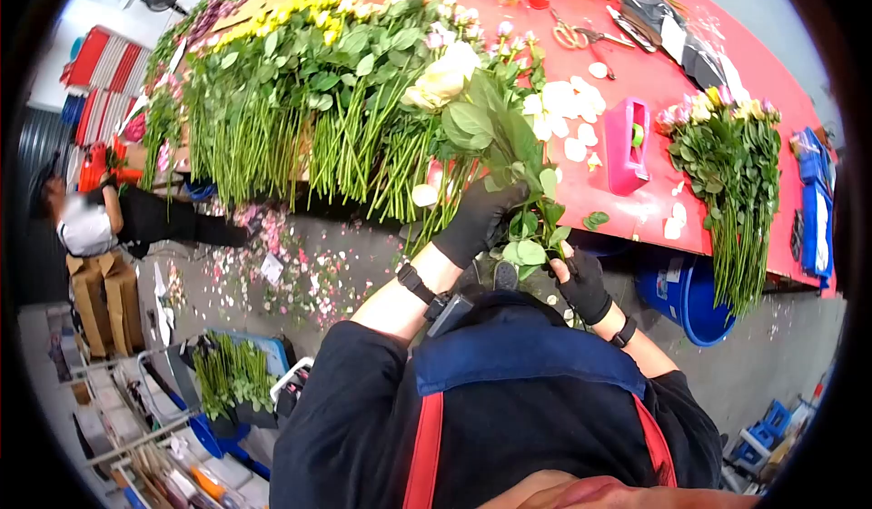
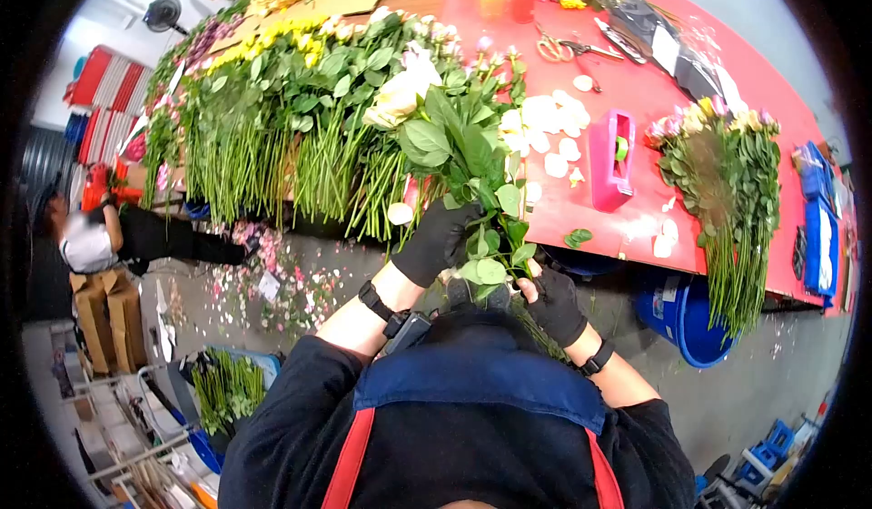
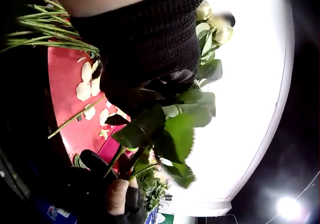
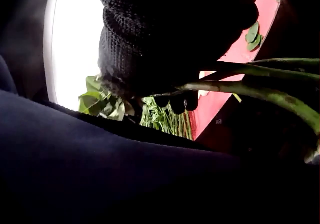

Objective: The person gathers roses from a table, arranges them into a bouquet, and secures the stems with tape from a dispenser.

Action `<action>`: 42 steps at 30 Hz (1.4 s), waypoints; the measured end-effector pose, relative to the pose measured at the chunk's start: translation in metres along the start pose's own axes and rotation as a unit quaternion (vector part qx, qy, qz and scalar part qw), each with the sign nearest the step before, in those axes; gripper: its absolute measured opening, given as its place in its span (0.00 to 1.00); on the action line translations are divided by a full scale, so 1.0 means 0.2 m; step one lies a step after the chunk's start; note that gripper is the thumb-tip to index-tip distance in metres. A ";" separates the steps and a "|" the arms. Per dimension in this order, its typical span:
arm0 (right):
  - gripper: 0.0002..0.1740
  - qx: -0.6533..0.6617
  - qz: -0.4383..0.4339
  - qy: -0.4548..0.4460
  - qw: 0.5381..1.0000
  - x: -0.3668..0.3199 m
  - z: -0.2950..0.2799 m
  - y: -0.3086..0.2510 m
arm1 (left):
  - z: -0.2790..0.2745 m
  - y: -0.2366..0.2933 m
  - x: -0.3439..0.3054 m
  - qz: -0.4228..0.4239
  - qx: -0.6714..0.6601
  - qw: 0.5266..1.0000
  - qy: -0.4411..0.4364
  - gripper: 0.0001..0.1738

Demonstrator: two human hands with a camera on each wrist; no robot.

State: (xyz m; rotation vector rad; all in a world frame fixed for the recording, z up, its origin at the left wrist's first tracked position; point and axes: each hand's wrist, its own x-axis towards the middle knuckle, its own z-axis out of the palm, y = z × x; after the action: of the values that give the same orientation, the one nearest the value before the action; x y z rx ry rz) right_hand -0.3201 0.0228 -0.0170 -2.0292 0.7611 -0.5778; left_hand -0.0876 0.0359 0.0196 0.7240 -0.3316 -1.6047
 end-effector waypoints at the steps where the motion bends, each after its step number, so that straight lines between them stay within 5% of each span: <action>1: 0.20 0.008 -0.005 -0.007 1.000 0.01 -0.01 -0.02 | -0.01 -0.01 -0.02 0.013 -0.003 1.000 0.013 0.17; 6: 0.19 -0.050 -0.102 -0.044 0.993 -0.01 0.01 0.12 | 0.00 0.03 -0.13 0.061 -0.032 0.994 0.087 0.13; 11: 0.20 -0.062 -0.157 -0.127 0.977 0.09 0.08 0.11 | -0.16 -0.07 -0.17 0.068 -0.185 0.977 0.086 0.26; 13: 0.19 0.018 -0.197 -0.241 0.950 0.23 0.07 0.12 | -0.14 -0.05 -0.27 0.101 0.004 0.984 0.145 0.25; 15: 0.17 0.257 -0.012 -0.330 0.908 0.40 0.11 0.20 | -0.09 -0.01 -0.33 0.178 0.168 0.943 0.224 0.19; 17: 0.18 0.048 0.060 -0.181 0.981 0.63 0.16 0.33 | -0.19 -0.07 -0.39 0.191 0.085 0.945 0.251 0.20; 20: 0.25 0.114 0.084 -0.180 0.973 0.92 0.34 0.62 | -0.19 -0.10 -0.46 0.188 0.081 0.934 0.293 0.20; 23: 0.33 -0.051 0.204 -0.147 0.967 1.07 0.51 0.39 | -0.23 -0.13 -0.52 0.192 0.124 0.920 0.319 0.21; 28: 0.25 -0.045 0.203 0.006 0.978 1.05 0.70 0.50 | -0.33 -0.16 -0.62 0.178 0.120 0.908 0.359 0.23; 32: 0.12 0.042 0.119 0.115 0.985 0.93 0.61 0.54 | -0.31 -0.16 -0.62 0.173 0.112 0.911 0.357 0.23; 35: 0.14 0.210 0.187 0.152 0.947 0.89 0.46 0.48 | -0.34 -0.15 -0.62 0.159 0.065 0.921 0.350 0.24; 38: 0.15 -0.080 0.161 0.192 0.965 0.87 0.26 0.50 | -0.31 -0.13 -0.57 0.154 0.068 0.916 0.365 0.24; 42: 0.17 -0.131 0.201 0.196 0.951 0.85 0.19 0.67 | -0.28 -0.11 -0.51 0.155 0.116 0.919 0.344 0.23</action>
State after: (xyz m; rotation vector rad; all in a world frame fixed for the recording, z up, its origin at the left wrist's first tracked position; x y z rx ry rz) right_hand -0.2155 -0.1326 -0.1313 -1.9301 1.5176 -0.6737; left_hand -0.0685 0.1498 -0.0099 1.2965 -0.1067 -0.9377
